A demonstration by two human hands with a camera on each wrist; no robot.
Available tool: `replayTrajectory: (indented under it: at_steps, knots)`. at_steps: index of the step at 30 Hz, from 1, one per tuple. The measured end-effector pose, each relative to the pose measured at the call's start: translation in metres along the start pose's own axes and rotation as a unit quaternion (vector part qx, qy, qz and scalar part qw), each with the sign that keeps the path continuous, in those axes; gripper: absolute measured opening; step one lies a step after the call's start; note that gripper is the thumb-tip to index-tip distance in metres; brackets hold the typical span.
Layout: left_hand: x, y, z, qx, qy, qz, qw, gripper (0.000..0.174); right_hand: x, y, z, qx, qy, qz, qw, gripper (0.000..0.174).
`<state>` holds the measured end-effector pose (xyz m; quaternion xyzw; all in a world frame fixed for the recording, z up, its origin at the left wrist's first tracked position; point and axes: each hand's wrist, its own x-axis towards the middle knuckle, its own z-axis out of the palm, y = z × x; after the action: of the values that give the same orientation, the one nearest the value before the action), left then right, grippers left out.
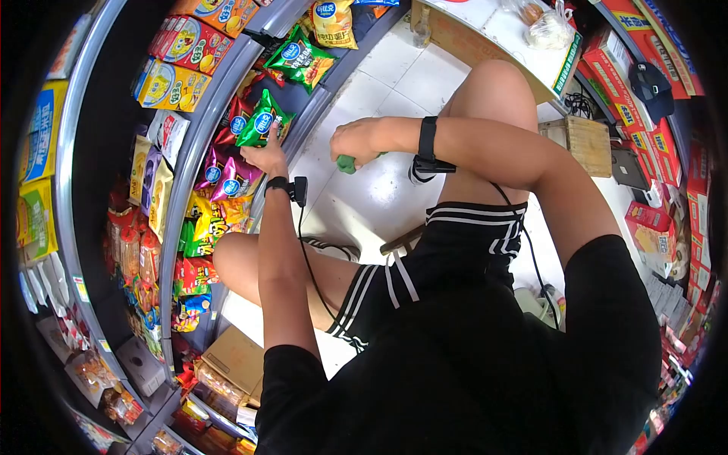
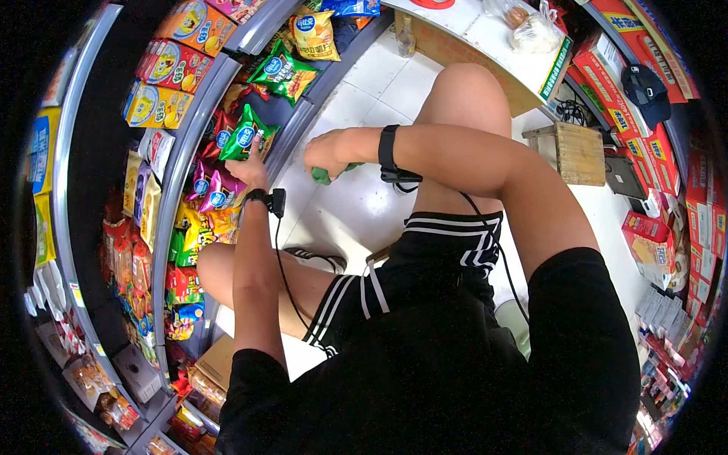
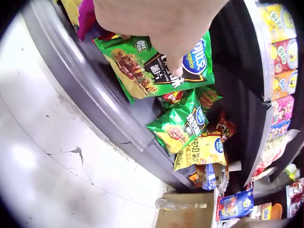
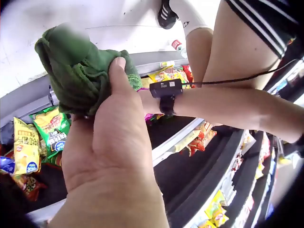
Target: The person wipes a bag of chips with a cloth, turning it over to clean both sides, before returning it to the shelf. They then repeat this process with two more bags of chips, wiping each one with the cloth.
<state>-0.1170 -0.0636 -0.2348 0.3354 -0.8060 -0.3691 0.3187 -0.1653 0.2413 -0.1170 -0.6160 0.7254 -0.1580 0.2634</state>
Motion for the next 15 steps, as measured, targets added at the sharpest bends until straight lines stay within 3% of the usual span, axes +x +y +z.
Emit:
replayTrajectory:
  at_steps: [2, 7, 9, 12, 15]
  knots:
    - [-0.001, 0.002, -0.003, 0.075, 0.021, 0.029, 0.997, 0.089, -0.003, -0.01, -0.012, -0.006, -0.023, 0.018, 1.0, 0.051]
    - [0.0, -0.024, 0.003, 0.055, 0.019, 0.037, 0.998, 0.09, 0.001, -0.016, -0.008, -0.016, -0.031, 0.015, 0.999, 0.054]
    - [0.003, -0.031, 0.004, 0.058, 0.02, 0.038, 0.997, 0.091, -0.001, -0.023, -0.007, -0.004, -0.015, -0.002, 1.0, 0.037]
    - [0.002, -0.031, 0.001, 0.115, 0.012, -0.01, 0.993, 0.089, 0.001, -0.029, -0.008, 0.005, -0.012, -0.01, 1.0, 0.034]
    - [0.002, -0.033, -0.002, 0.125, 0.001, -0.028, 0.992, 0.099, 0.002, -0.03, -0.007, 0.004, -0.023, -0.003, 1.0, 0.033]
